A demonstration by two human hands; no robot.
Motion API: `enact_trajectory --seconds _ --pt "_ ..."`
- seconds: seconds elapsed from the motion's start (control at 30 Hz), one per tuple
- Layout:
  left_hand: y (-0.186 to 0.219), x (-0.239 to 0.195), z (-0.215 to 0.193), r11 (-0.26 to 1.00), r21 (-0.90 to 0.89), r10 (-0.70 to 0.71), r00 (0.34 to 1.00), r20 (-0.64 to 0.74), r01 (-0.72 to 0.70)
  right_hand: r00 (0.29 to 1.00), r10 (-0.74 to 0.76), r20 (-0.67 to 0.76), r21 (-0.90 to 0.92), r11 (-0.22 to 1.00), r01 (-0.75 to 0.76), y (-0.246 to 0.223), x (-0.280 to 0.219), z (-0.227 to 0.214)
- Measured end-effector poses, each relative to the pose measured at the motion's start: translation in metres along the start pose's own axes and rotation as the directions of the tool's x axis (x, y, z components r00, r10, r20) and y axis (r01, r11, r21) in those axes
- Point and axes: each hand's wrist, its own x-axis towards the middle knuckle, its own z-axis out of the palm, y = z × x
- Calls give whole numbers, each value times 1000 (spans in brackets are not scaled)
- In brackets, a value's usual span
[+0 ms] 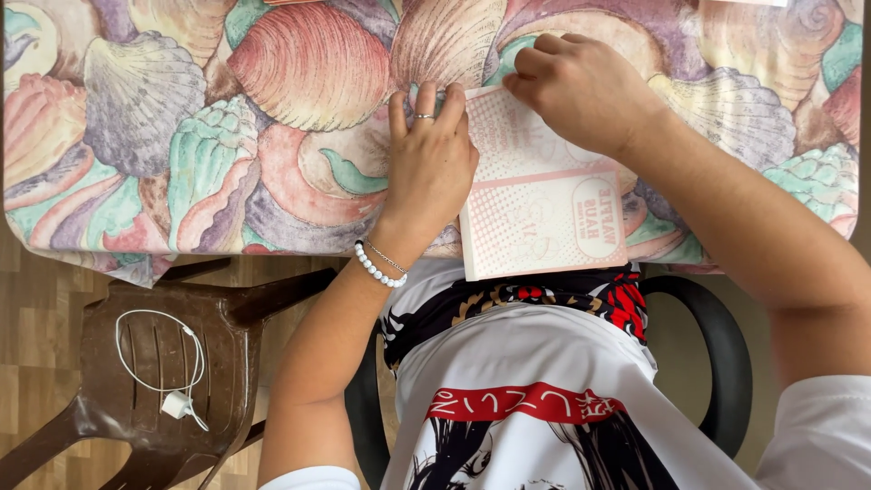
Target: The person folds multiple orange and white paper sheets labeled 'Waffle Haus' in half, then folds them again into smaller rectangles. The folded items are stacked on the table. The person repeats this process for several sheets throughout the clip.
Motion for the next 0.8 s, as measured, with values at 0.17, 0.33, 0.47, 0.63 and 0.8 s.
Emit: enact_trajectory --seconds 0.17,0.33,0.47,0.63,0.8 --pt "1 3 -5 997 76 -4 1000 16 3 1000 -13 -11 11 1000 13 -4 -2 6" --pt "1 0 1 997 71 -14 1000 23 13 1000 -23 9 -4 1000 23 -6 1 8" --pt "0 0 2 997 79 -26 1000 10 25 998 -18 59 -39 999 20 -8 3 9" --pt "-2 8 3 995 100 19 999 -28 -16 999 -26 27 -59 998 27 -9 3 10" --pt "-3 7 4 996 76 39 999 -16 -38 999 -33 -18 -61 998 32 -10 0 12"
